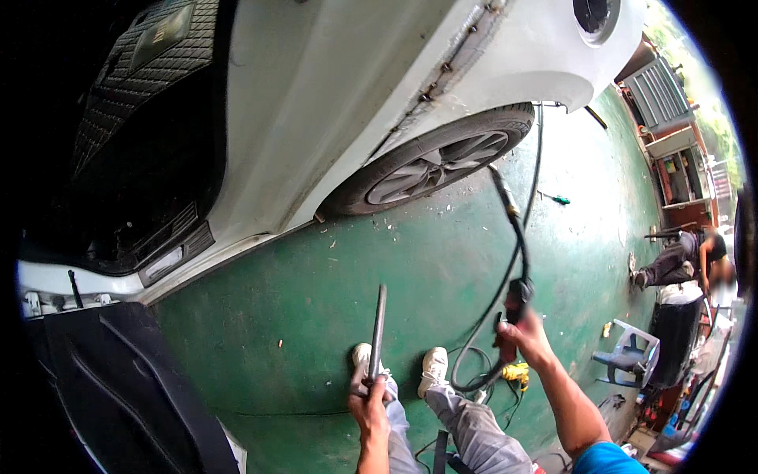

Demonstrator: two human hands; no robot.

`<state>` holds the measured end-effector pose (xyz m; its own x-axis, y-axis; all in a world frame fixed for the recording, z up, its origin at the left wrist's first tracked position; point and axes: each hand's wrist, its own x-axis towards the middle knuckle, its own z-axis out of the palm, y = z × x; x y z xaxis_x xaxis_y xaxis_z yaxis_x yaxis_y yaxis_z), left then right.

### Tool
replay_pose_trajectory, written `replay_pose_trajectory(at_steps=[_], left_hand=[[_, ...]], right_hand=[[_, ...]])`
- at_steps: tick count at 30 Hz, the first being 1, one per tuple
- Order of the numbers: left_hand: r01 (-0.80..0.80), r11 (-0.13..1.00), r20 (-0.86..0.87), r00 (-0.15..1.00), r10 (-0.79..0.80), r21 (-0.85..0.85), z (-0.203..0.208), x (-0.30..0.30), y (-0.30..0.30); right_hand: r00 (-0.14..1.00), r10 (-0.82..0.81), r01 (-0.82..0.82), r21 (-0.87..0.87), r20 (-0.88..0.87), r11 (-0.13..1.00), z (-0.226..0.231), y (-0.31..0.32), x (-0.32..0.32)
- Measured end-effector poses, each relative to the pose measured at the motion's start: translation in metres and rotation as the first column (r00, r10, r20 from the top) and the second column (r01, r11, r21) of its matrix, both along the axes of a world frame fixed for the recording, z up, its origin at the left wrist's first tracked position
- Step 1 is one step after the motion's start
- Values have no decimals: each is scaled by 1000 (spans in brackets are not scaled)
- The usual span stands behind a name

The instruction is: The person welds the seam along the front fender of a white car using a welding torch, then repeatedly taps the weld with a hammer to smooth it. The person alternates between welding and hammering along the fender edge near the wheel arch.

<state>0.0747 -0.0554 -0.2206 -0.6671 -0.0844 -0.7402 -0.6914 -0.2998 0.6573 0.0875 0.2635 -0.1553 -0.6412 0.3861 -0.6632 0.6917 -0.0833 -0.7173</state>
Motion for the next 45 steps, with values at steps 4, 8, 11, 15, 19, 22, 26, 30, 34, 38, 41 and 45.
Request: replay_pose_trajectory(at_steps=[4, 8, 11, 15, 19, 22, 26, 30, 34, 38, 41, 45], left_hand=[[142, 951, -62, 990, -130, 273, 72, -55, 9], [358, 928, -269, 889, -372, -101, 118, -62, 29], [260, 885, -501, 746, -438, -386, 143, -60, 51], [92, 814, -601, 628, -494, -573, 151, -54, 78], [57, 788, -612, 597, -519, -614, 146, -47, 102], [43, 801, -644, 570, -510, -597, 142, -50, 117], [34, 775, -620, 578, -530, -631, 139, -52, 129], [18, 755, -610, 578, -542, -655, 137, -51, 133], [19, 756, -604, 588, -538, -655, 137, -50, 135], [11, 766, -615, 588, -525, -643, 134, -49, 135], [1, 762, -611, 597, -520, -648, 132, -50, 134], [-2, 743, -595, 600, -534, -669, 124, -48, 132]], right_hand=[[994, -94, 82, 184, 55, 979, 45, -5, 32], [946, -312, 307, -65, -92, 950, 82, -22, 56], [929, -337, 351, 78, -157, 933, 70, -32, 72], [949, -294, 298, 13, -109, 955, 66, -38, 70], [962, -261, 258, -47, -76, 965, 58, -25, 81], [974, -217, 216, -24, -62, 976, 58, -18, 89], [970, -241, 236, -111, -35, 965, 56, -11, 90], [969, -247, 240, -132, -34, 962, 57, -9, 90], [971, -237, 231, -130, -29, 964, 51, -8, 93], [972, -235, 230, -129, -21, 965, 53, -10, 88], [978, -206, 202, -109, -23, 973, 49, -9, 88], [975, -219, 212, -137, -35, 968, 54, -13, 80]])
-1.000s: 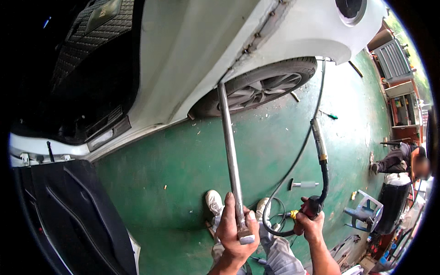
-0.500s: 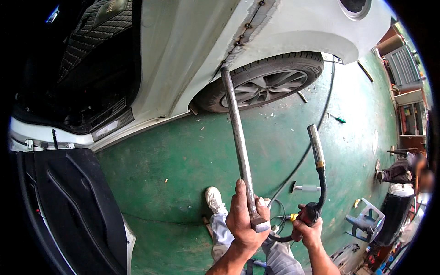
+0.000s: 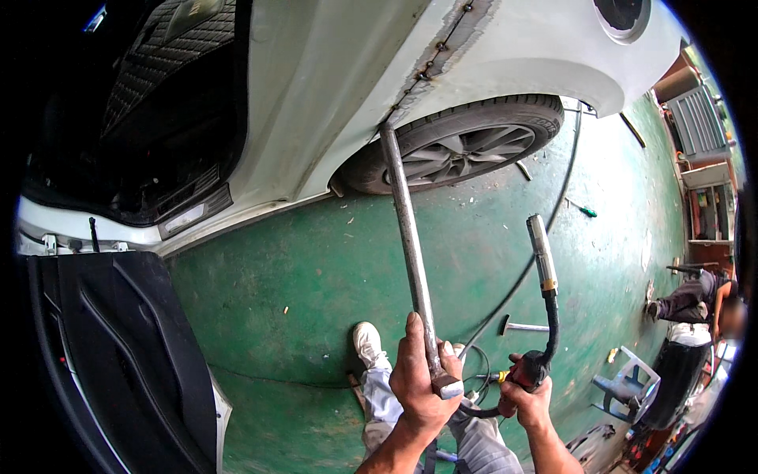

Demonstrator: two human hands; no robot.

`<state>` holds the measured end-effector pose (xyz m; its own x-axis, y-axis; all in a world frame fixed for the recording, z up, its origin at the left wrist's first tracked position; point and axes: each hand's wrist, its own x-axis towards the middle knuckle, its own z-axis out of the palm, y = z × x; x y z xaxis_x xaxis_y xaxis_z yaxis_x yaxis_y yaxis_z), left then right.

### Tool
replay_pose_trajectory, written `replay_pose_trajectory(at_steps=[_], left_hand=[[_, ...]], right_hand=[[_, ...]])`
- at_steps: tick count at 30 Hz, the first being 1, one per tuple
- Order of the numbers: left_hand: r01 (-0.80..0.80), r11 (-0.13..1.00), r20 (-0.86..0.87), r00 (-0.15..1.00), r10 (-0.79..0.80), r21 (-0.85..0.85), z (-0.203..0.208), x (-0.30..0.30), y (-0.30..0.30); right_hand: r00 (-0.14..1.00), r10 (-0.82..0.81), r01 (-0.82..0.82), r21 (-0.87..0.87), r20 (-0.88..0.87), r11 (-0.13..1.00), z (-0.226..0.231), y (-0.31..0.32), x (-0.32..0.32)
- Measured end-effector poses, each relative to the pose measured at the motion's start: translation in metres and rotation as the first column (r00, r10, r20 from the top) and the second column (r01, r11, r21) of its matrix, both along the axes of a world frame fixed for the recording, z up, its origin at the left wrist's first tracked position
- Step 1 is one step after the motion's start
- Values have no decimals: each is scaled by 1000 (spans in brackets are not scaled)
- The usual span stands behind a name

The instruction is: The person welds the seam along the front fender of a white car using a welding torch, then repeatedly taps the weld with a hammer to smooth it. The person alternates between welding and hammering along the fender edge near the wheel arch.

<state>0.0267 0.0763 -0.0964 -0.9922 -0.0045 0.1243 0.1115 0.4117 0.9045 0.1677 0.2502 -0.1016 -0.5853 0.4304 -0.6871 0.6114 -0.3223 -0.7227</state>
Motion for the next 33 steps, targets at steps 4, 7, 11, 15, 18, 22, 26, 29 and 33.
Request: replay_pose_trajectory(at_steps=[4, 7, 11, 15, 18, 22, 26, 29, 33], left_hand=[[-17, 998, 1, 1000, 17, -57, 0, -3, 1], [-30, 996, 33, 999, 33, -84, -2, -2, 9], [-53, 989, -28, 998, 50, -135, 5, -5, 19], [-78, 992, -23, 997, 76, -95, 14, -7, 24], [-90, 992, -29, 996, 87, -86, 15, -9, 26], [-102, 994, -10, 995, 102, -47, 15, -10, 25], [-98, 995, 40, 994, 99, -23, 15, -8, 24], [-114, 988, -65, 992, 108, -99, 11, -9, 25], [-151, 988, 57, 987, 149, 22, 12, -4, 34]], right_hand=[[1000, -8, 10, -71, 25, 997, 10, -5, -7], [999, 44, -45, -45, -10, 998, 1, -3, 0], [995, 102, -100, -76, 19, 992, 2, -6, -5], [911, 406, -392, 163, -65, 905, 2, -1, -36], [938, 346, -347, 123, 30, 930, 10, -3, -69], [870, 492, -473, 311, 20, 824, -2, -5, -103], [854, 520, -491, 295, -22, 820, 1, -17, -140], [843, 535, -506, 267, -47, 820, 1, -17, -152], [845, 533, -513, 237, -29, 825, 5, -15, -162]])
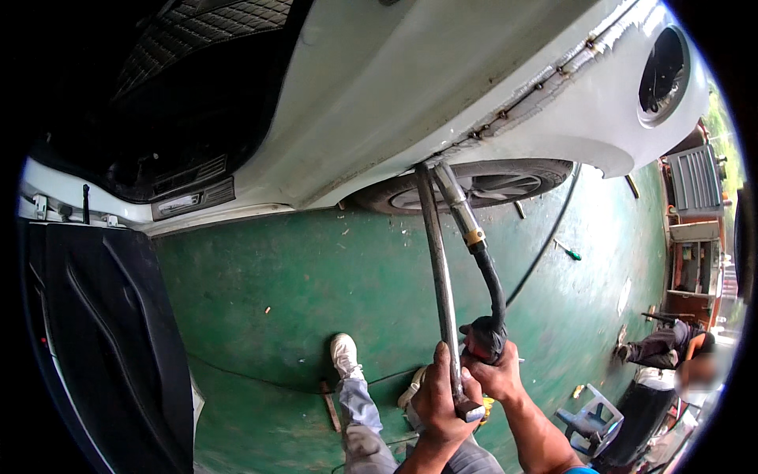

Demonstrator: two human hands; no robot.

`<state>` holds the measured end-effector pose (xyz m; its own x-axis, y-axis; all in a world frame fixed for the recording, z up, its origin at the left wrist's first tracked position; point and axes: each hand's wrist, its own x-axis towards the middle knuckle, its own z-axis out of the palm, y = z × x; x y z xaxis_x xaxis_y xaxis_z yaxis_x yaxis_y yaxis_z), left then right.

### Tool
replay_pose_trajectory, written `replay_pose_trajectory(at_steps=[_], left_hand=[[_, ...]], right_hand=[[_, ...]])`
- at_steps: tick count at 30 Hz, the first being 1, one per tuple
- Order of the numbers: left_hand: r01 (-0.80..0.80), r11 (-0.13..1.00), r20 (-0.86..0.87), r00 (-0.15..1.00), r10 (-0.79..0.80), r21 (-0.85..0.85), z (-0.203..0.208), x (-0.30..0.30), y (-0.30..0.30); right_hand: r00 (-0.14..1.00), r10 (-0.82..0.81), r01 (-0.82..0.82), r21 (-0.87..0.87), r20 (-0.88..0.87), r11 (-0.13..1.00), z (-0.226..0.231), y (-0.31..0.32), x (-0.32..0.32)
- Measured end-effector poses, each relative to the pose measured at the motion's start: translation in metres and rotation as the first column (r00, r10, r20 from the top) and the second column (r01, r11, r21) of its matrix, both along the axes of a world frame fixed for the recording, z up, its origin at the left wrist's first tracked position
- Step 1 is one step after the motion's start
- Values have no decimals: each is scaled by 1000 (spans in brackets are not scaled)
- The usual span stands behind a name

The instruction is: The person welds the seam along the front fender of a white car using a welding torch, then repeatedly taps the weld with a hammer to smooth it. The person alternates between welding and hammering along the fender edge near the wheel arch.

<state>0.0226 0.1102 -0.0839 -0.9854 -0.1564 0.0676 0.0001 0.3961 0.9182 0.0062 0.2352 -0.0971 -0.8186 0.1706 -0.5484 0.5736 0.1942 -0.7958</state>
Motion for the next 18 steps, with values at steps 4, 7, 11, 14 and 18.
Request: replay_pose_trajectory(at_steps=[4, 7, 11, 14, 18], left_hand=[[-91, 996, -85, 992, 91, 14, -7, -1, 14], [-114, 993, -83, 990, 116, 25, -18, 5, 13], [-134, 980, 64, 990, 126, 147, -18, 9, 6], [-187, 937, 199, 971, 131, 294, -10, 10, 4], [-268, 867, 298, 943, 147, 420, -10, 12, 0]], right_hand=[[1000, -22, 22, -31, 6, 999, -1, 9, 4], [997, 0, 1, -16, 77, 1000, 7, 13, 2], [992, -13, 20, -50, 124, 999, 6, 14, 0], [994, -43, 50, -70, 105, 996, 3, 14, 4], [993, -95, 102, -96, 73, 990, 6, 17, 9]])
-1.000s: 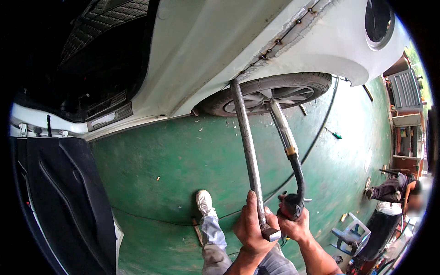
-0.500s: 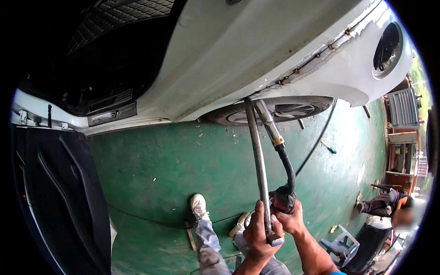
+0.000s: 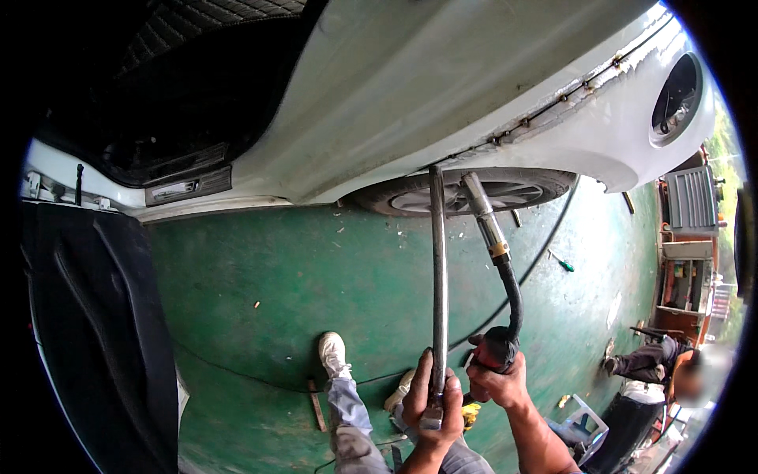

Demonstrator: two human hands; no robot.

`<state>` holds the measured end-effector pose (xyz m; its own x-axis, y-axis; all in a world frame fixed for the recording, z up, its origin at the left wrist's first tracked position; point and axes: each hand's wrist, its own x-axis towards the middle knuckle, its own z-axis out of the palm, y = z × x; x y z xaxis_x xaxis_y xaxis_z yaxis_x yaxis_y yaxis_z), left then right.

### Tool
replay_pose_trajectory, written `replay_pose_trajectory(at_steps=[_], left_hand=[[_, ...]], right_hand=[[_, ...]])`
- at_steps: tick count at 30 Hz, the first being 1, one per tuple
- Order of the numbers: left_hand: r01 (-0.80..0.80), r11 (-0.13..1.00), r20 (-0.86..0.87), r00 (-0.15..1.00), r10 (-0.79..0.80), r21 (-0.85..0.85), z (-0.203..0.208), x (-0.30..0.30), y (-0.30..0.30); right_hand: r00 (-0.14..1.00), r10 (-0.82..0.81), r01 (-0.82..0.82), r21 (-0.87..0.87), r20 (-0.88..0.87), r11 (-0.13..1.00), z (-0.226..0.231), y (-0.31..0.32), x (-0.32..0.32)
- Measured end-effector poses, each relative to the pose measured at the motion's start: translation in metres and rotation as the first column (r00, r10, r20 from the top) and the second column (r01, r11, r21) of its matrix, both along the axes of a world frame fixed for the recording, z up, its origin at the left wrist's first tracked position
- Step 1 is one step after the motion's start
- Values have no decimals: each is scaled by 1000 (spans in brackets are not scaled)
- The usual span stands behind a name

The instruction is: The person welds the seam along the front fender of a white car using a welding torch, then repeatedly taps the weld with a hammer to smooth it. The person alternates between welding and hammering along the fender edge near the wheel arch.

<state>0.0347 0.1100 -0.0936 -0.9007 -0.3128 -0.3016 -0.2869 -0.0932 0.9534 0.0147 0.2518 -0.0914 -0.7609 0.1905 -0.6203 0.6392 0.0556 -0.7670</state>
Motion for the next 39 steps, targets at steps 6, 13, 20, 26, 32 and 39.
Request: replay_pose_trajectory(at_steps=[6, 13, 20, 26, 32, 39], left_hand=[[-54, 971, 2, 999, 55, 233, -5, -5, -4], [-74, 937, -15, 996, 84, 340, -6, -4, -5], [-35, 945, -5, 999, 39, 324, 0, -2, -4], [-21, 956, -20, 999, 28, 292, -6, -1, -4], [-63, 974, 4, 998, 63, 220, -8, 0, 4], [-21, 999, -29, 999, 22, 37, 6, -8, 10]], right_hand=[[998, -54, 54, -39, 13, 998, -1, 0, 15], [999, -43, 43, 1, -16, 999, -1, -2, 38], [996, -85, 85, -66, 3, 994, -3, -3, 47], [998, -52, 51, -33, -41, 998, -15, 3, 52], [997, -66, 70, -97, 40, 993, -4, -6, 33], [999, 45, -46, 32, 29, 998, -7, -11, -1]])
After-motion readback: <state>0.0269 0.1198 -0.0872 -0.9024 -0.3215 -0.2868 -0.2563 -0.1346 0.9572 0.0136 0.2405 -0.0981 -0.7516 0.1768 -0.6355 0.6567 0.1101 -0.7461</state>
